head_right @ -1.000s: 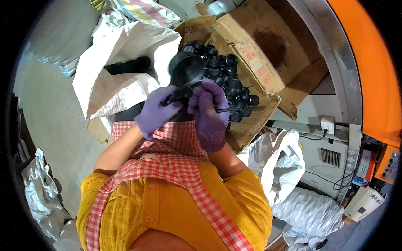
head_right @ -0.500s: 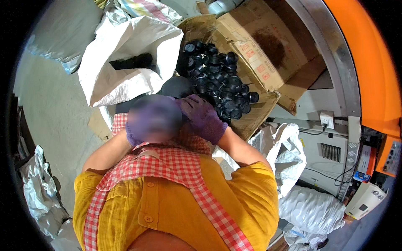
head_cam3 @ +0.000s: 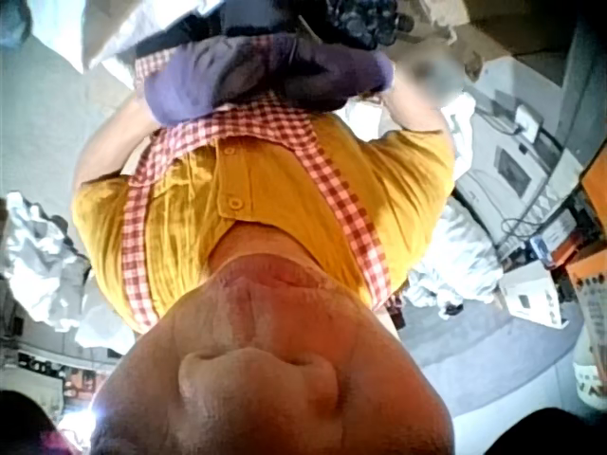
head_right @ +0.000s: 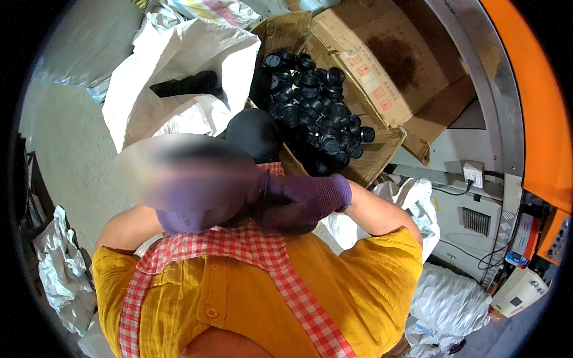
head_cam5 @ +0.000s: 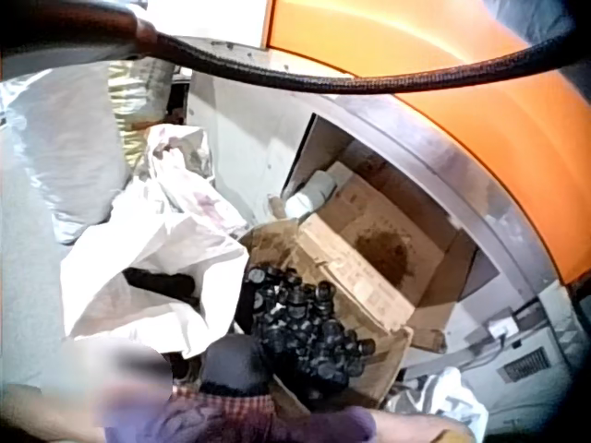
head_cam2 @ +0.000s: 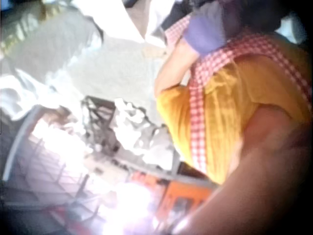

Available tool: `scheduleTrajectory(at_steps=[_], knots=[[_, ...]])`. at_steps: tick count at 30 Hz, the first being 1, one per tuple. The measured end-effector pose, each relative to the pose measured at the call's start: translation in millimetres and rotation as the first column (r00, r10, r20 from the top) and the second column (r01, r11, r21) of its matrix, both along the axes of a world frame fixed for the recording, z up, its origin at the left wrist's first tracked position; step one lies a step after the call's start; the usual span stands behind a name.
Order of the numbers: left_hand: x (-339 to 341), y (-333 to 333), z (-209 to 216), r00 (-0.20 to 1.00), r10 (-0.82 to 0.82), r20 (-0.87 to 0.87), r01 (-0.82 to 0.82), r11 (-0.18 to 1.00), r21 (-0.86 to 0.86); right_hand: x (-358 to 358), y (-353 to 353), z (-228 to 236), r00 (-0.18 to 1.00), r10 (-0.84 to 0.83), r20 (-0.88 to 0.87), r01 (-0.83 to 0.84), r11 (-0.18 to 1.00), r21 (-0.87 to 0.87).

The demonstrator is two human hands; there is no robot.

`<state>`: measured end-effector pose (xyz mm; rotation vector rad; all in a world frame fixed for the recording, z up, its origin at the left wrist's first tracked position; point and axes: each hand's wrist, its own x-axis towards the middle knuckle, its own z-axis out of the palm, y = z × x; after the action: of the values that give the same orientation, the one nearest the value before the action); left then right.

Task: The person takes black plastic caster wheels from a cardboard box and puts them into a large white bag, handling the wheels one at a time and frequently reaching into the box to retrieve more.

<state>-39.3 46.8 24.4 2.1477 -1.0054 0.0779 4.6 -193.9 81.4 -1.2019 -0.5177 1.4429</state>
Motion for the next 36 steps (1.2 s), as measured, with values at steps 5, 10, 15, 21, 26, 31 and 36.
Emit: scheduleTrajectory(at_steps=[5, 10, 15, 21, 26, 31, 36], knots=[[34, 89, 17, 0.932, -0.085, -0.353, 0.135, 0.983, 0.122, 33, -64, 8, 0.949, -0.302, 0.088, 0.315, 0.902, -0.297], [55, 12, 31, 0.576, -0.177, -0.798, -0.428, 0.767, -0.478, 50, -19, -50, 0.751, -0.633, -0.189, 0.630, 0.603, 0.489], [71, -54, 4, 0.241, -0.600, -0.763, -0.702, 0.435, -0.564, 75, 30, -56, 0.316, -0.943, 0.105, 0.867, 0.332, 0.372], [99, -52, -19, 0.912, 0.367, -0.182, -0.404, 0.880, -0.249, 134, 1, -168, -0.499, -0.113, 0.859, 0.766, 0.406, 0.499], [124, -11, 12, 0.677, 0.691, -0.254, -0.690, 0.716, 0.109, 188, -70, -339, 0.206, -0.422, 0.883, 0.978, 0.114, -0.174], [131, 8, -25, 0.672, 0.717, -0.185, -0.586, 0.668, 0.459, 220, -6, -405, 0.446, -0.249, 0.860, 0.883, 0.276, -0.379], [115, -2, -56, 0.804, 0.529, -0.272, -0.472, 0.846, 0.248, 228, 24, -449, 0.597, -0.158, 0.786, 0.776, 0.363, -0.516]])
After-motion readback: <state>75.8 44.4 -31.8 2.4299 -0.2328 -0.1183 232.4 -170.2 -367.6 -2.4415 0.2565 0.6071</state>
